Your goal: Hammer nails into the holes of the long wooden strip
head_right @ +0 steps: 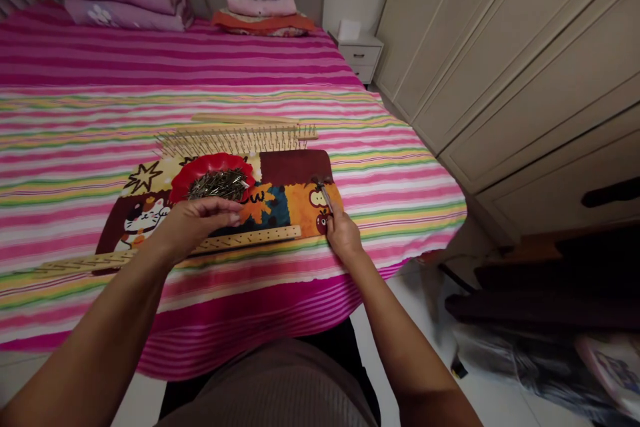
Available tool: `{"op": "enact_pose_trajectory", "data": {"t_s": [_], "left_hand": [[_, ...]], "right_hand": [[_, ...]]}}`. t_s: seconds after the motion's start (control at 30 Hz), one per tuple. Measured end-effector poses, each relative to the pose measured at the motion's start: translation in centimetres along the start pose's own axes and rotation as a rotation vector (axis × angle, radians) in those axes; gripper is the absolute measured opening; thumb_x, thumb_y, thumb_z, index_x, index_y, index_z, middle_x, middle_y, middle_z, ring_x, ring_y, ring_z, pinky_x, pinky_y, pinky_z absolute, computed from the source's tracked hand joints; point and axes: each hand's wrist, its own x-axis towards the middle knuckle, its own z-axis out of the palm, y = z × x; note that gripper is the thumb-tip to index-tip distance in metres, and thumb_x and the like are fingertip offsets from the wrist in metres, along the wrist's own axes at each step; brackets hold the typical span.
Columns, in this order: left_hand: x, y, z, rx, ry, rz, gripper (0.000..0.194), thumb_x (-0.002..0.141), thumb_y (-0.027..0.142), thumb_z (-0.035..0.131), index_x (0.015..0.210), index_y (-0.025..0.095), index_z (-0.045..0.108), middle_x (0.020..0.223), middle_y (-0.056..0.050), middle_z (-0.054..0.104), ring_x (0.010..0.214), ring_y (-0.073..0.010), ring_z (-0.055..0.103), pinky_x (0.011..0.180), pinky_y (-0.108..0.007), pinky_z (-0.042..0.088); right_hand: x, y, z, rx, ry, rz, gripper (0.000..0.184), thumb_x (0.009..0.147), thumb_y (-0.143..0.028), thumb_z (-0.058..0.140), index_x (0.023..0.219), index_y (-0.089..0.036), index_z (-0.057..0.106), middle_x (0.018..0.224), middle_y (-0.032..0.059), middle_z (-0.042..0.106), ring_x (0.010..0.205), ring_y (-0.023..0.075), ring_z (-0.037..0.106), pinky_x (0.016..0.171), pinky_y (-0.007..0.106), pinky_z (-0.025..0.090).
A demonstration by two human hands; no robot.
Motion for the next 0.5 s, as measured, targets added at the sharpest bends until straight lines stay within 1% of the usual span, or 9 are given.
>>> {"op": "enact_pose_trajectory", "data": {"t_s": [0.1,0.17,0.2,0.37,0.5], "left_hand": [[-0.6,-0.6,1.4,0.091,0.079,0.115,0.026,0.063,0.044,0.071,0.077,0.022,0.073,0.08,-0.003,0.072,0.078,-0.0177,0.065,0.075,-0.033,0.053],[-0.9,-1.1,2.0,0.152,0.132,0.188,0.022,0.064,0.043,0.069,0.072,0.022,0.073,0.083,-0.003,0.071,0.082,-0.0177,0.064,0.078,-0.032,0.051],[-1.0,-1.4,2.2,0.171,0.142,0.191,0.021,0.064,0.042,0.069,0.072,0.022,0.073,0.083,-0.003,0.071,0.082,-0.0178,0.064,0.078,-0.032,0.051],[-1.1,-3.1,2.9,0.238,0.153,0.052,0.025,0.066,0.041,0.067,0.082,0.024,0.073,0.078,0.0,0.073,0.073,-0.0178,0.065,0.07,-0.03,0.051],[-1.0,-4.1,3.4,0.357,0.19,0.073,0.02,0.066,0.039,0.067,0.077,0.023,0.071,0.079,0.0,0.073,0.074,-0.0177,0.064,0.072,-0.03,0.05]], "right_hand": [[0.0,-0.3,-0.2,-0.011,-0.021,0.022,0.049,0.091,-0.024,0.038,0.139,-0.016,0.047,0.101,0.0113,0.071,0.083,0.0239,0.065,0.072,0.031,0.048],[0.0,-0.3,-0.3,-0.001,-0.026,0.022,0.049,0.092,-0.024,0.038,0.14,-0.016,0.046,0.101,0.0109,0.071,0.084,0.0238,0.065,0.072,0.03,0.048],[0.0,-0.4,-0.3,0.004,-0.025,0.021,0.049,0.092,-0.025,0.038,0.14,-0.016,0.046,0.101,0.0107,0.071,0.085,0.0238,0.065,0.072,0.03,0.048],[0.0,-0.4,-0.3,-0.011,-0.03,0.03,0.05,0.092,-0.025,0.038,0.141,-0.017,0.045,0.101,0.0104,0.071,0.086,0.0239,0.065,0.072,0.03,0.047],[0.0,-0.4,-0.3,-0.022,-0.043,0.037,0.05,0.092,-0.025,0.037,0.141,-0.017,0.044,0.103,0.0112,0.07,0.085,0.024,0.064,0.072,0.03,0.046]]}}
